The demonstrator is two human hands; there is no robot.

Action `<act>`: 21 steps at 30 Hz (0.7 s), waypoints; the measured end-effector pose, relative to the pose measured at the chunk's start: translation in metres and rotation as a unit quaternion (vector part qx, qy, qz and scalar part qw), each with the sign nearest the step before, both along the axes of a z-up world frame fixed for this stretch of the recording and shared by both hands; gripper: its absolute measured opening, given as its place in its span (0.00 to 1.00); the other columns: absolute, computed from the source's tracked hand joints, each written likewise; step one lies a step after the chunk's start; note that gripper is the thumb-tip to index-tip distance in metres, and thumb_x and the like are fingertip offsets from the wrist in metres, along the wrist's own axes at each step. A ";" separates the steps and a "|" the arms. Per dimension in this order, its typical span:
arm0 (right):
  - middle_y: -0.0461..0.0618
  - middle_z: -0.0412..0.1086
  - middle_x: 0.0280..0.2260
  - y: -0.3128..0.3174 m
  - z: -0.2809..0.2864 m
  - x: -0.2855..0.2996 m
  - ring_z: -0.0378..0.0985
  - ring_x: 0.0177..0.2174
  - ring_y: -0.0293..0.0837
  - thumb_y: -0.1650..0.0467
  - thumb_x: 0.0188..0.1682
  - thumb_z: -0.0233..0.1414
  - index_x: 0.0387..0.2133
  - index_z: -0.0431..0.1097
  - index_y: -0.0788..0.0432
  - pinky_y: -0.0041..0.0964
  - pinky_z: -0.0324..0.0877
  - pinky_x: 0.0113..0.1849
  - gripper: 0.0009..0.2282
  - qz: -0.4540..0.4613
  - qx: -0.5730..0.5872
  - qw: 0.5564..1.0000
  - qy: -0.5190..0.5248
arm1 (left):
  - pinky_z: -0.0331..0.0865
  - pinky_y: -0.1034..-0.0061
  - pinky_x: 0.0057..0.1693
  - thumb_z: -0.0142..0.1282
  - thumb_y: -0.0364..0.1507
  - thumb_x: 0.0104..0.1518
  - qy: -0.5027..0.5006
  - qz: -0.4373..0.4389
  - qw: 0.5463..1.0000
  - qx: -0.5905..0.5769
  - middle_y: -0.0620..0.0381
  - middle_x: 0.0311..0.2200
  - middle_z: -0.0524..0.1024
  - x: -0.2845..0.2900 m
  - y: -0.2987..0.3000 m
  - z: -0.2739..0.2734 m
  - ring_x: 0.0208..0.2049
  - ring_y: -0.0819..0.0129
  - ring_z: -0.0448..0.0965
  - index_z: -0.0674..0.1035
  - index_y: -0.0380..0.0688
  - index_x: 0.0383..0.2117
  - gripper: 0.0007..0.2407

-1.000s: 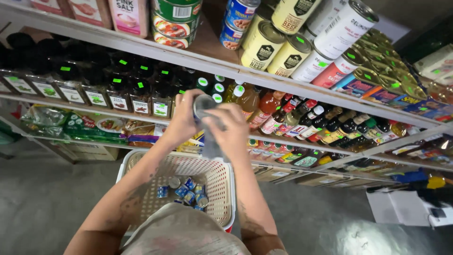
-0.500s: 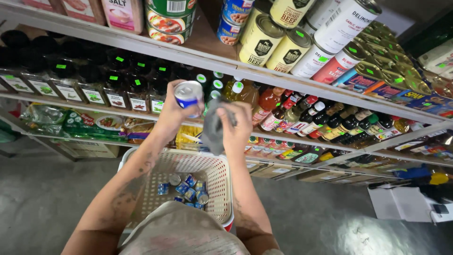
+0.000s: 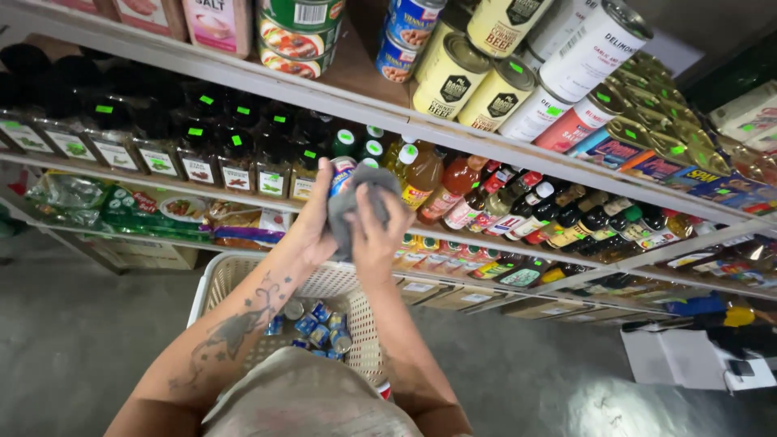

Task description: Wiping down canned goods with a cloth and placing them on grocery store shelves.

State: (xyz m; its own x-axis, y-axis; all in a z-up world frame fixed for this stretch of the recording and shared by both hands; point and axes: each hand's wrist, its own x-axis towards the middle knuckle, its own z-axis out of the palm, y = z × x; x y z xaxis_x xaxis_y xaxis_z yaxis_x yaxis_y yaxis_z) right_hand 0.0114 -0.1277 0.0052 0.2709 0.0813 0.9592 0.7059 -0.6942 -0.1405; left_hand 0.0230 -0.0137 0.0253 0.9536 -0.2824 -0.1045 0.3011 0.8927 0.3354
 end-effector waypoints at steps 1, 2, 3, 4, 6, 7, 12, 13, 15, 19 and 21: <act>0.54 0.67 0.50 -0.007 -0.007 0.006 0.70 0.51 0.50 0.65 0.52 0.57 0.54 0.74 0.51 0.49 0.60 0.55 0.16 0.033 0.055 0.995 0.077 | 0.80 0.64 0.48 0.62 0.49 0.51 0.043 0.037 0.997 0.052 0.45 0.39 0.81 0.003 -0.001 -0.003 0.38 0.58 0.84 0.78 0.36 0.44 0.27; 0.53 0.67 0.47 -0.014 -0.013 0.011 0.71 0.51 0.52 0.68 0.55 0.53 0.54 0.74 0.51 0.49 0.62 0.55 0.14 0.066 0.109 0.980 0.153 | 0.80 0.68 0.47 0.72 0.40 0.48 0.086 0.073 0.988 0.103 0.49 0.36 0.82 0.006 -0.003 -0.006 0.36 0.62 0.85 0.79 0.38 0.42 0.22; 0.53 0.67 0.47 -0.018 -0.001 0.011 0.71 0.51 0.52 0.68 0.55 0.53 0.54 0.74 0.51 0.49 0.62 0.55 0.14 0.067 0.108 0.980 0.152 | 0.80 0.68 0.47 0.72 0.40 0.48 0.084 0.074 0.988 0.103 0.49 0.36 0.82 -0.001 -0.001 0.003 0.36 0.62 0.85 0.79 0.38 0.42 0.22; 0.56 0.68 0.47 -0.023 0.011 0.010 0.71 0.51 0.53 0.68 0.56 0.52 0.53 0.73 0.55 0.50 0.61 0.56 0.13 0.088 0.164 0.962 0.199 | 0.79 0.66 0.49 0.71 0.28 0.41 0.007 0.132 0.970 0.202 0.48 0.39 0.79 -0.008 0.001 0.013 0.39 0.60 0.83 0.73 0.41 0.48 0.26; 0.59 0.69 0.47 -0.035 0.033 0.011 0.72 0.51 0.55 0.68 0.58 0.50 0.51 0.71 0.59 0.51 0.60 0.57 0.12 0.107 0.218 0.939 0.245 | 0.77 0.64 0.51 0.71 0.17 0.33 -0.069 0.187 0.934 0.295 0.46 0.42 0.76 -0.011 0.004 0.009 0.42 0.57 0.80 0.68 0.44 0.54 0.36; 0.56 0.71 0.44 -0.039 0.044 0.012 0.73 0.49 0.52 0.68 0.56 0.53 0.48 0.73 0.58 0.48 0.62 0.55 0.11 0.113 0.200 0.939 0.256 | 0.70 0.61 0.57 0.75 0.23 0.32 -0.152 0.204 0.876 0.409 0.46 0.46 0.75 -0.007 0.009 -0.003 0.48 0.52 0.77 0.67 0.48 0.56 0.39; 0.45 0.70 0.39 -0.019 0.056 0.021 0.75 0.43 0.45 0.66 0.44 0.64 0.37 0.79 0.51 0.41 0.68 0.50 0.09 0.166 0.076 0.949 0.256 | 0.63 0.60 0.59 0.74 0.28 0.33 -0.319 0.232 0.652 0.647 0.50 0.50 0.71 -0.006 0.008 -0.016 0.49 0.50 0.66 0.65 0.49 0.57 0.39; 0.45 0.69 0.36 -0.013 0.068 0.006 0.74 0.40 0.47 0.68 0.44 0.64 0.36 0.79 0.50 0.42 0.68 0.48 0.07 0.139 0.035 0.963 0.228 | 0.63 0.58 0.57 0.70 0.25 0.32 -0.328 0.263 0.627 0.656 0.47 0.47 0.71 -0.004 0.012 -0.013 0.47 0.47 0.64 0.66 0.45 0.56 0.37; 0.45 0.68 0.34 -0.011 0.076 -0.006 0.72 0.38 0.49 0.69 0.44 0.64 0.34 0.80 0.49 0.43 0.69 0.46 0.06 0.115 -0.009 0.973 0.199 | 0.64 0.56 0.55 0.67 0.21 0.30 -0.333 0.297 0.601 0.664 0.43 0.43 0.71 -0.002 0.019 -0.011 0.46 0.44 0.63 0.68 0.42 0.55 0.36; 0.42 0.68 0.31 -0.024 0.056 0.028 0.71 0.35 0.47 0.66 0.46 0.63 0.32 0.78 0.48 0.41 0.67 0.44 0.04 0.077 -0.041 0.984 0.153 | 0.62 0.60 0.59 0.70 0.25 0.28 -0.359 0.294 0.580 0.670 0.49 0.48 0.72 0.000 0.019 -0.016 0.49 0.48 0.62 0.67 0.43 0.55 0.38; 0.41 0.68 0.31 -0.023 0.048 0.032 0.70 0.35 0.46 0.65 0.47 0.63 0.32 0.78 0.47 0.40 0.68 0.43 0.04 0.065 -0.035 0.987 0.139 | 0.62 0.61 0.59 0.70 0.25 0.28 -0.372 0.279 0.577 0.672 0.50 0.48 0.72 0.000 0.014 -0.016 0.49 0.48 0.62 0.67 0.43 0.54 0.38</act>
